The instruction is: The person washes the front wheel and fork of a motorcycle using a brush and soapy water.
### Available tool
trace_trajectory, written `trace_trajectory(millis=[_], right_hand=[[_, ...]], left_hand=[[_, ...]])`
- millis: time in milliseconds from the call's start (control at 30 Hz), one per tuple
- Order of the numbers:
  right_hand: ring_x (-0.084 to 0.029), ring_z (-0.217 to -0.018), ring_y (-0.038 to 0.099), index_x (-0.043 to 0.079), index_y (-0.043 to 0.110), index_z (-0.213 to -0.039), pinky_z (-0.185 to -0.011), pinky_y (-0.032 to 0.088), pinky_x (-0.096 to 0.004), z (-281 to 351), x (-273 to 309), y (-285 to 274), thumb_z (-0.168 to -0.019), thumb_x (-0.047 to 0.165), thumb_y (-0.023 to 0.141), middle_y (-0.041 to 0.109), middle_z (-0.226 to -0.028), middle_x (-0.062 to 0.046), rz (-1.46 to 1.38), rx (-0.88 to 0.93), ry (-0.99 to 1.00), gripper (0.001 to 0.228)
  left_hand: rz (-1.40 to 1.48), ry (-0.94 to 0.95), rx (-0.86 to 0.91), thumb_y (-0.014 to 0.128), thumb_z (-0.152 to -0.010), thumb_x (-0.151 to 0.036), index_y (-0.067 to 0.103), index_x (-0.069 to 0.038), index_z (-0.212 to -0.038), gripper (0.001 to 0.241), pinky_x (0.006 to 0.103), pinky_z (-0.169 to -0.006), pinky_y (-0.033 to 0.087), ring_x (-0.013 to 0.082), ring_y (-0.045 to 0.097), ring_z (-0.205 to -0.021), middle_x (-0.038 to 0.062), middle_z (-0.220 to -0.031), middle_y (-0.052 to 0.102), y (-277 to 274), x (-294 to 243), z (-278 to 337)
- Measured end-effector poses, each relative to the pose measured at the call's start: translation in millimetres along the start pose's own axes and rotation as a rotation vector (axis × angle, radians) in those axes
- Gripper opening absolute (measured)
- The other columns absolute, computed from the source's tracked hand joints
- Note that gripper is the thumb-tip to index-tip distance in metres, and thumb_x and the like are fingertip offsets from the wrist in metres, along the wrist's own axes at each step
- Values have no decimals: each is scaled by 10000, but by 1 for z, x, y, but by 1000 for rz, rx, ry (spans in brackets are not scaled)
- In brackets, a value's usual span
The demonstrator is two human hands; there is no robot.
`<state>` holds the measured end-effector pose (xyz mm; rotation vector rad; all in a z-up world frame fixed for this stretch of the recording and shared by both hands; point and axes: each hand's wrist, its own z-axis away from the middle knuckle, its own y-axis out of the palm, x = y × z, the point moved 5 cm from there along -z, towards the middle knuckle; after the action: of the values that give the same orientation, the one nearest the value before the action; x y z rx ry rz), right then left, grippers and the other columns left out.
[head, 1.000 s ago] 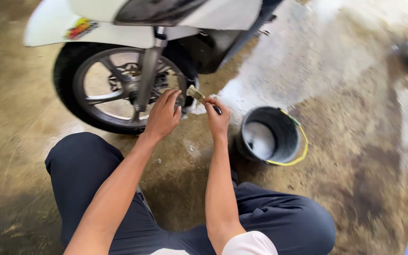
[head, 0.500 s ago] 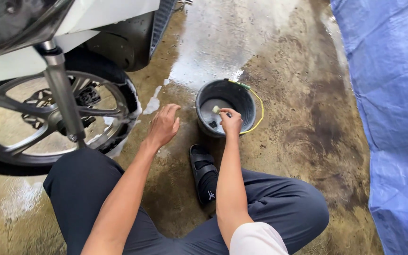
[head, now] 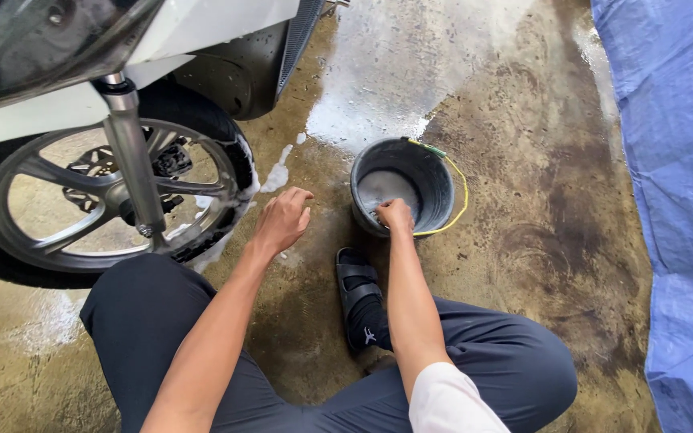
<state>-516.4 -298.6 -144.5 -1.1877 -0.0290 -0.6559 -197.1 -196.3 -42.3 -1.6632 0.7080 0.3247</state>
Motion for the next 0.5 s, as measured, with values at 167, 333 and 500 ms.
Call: trace_trajectory(millis=[167, 333, 500], right_hand=[[-391, -1129, 735, 356, 838, -1055, -969, 591, -502, 41, 38, -67, -828, 368, 670, 815, -1029, -93, -51, -76, -33, 283], [-382, -1121, 729, 416, 834, -994, -957, 597, -481, 43, 62, -114, -796, 405, 676, 809, -1057, -59, -95, -167, -119, 254], [-423, -1180, 702, 390, 835, -1009, -1023, 572, -500, 66, 84, -154, -813, 393, 633, 802, -1121, -105, -96, -243, -183, 281]], left_hand=[[-1, -23, -28, 577, -949, -184, 653, -142, -1253, 316, 445, -946, 547, 297, 683, -1136, 86, -1156, 671, -12, 22, 5], [32, 0, -85, 589, -941, -156, 660, -122, -1253, 322, 465, -943, 547, 332, 685, -1131, 116, -1172, 677, -44, 2, 8], [93, 18, -107, 579, -944, -130, 649, -100, -1274, 339, 468, -991, 527, 352, 665, -1166, 140, -1206, 669, -95, -40, 20]])
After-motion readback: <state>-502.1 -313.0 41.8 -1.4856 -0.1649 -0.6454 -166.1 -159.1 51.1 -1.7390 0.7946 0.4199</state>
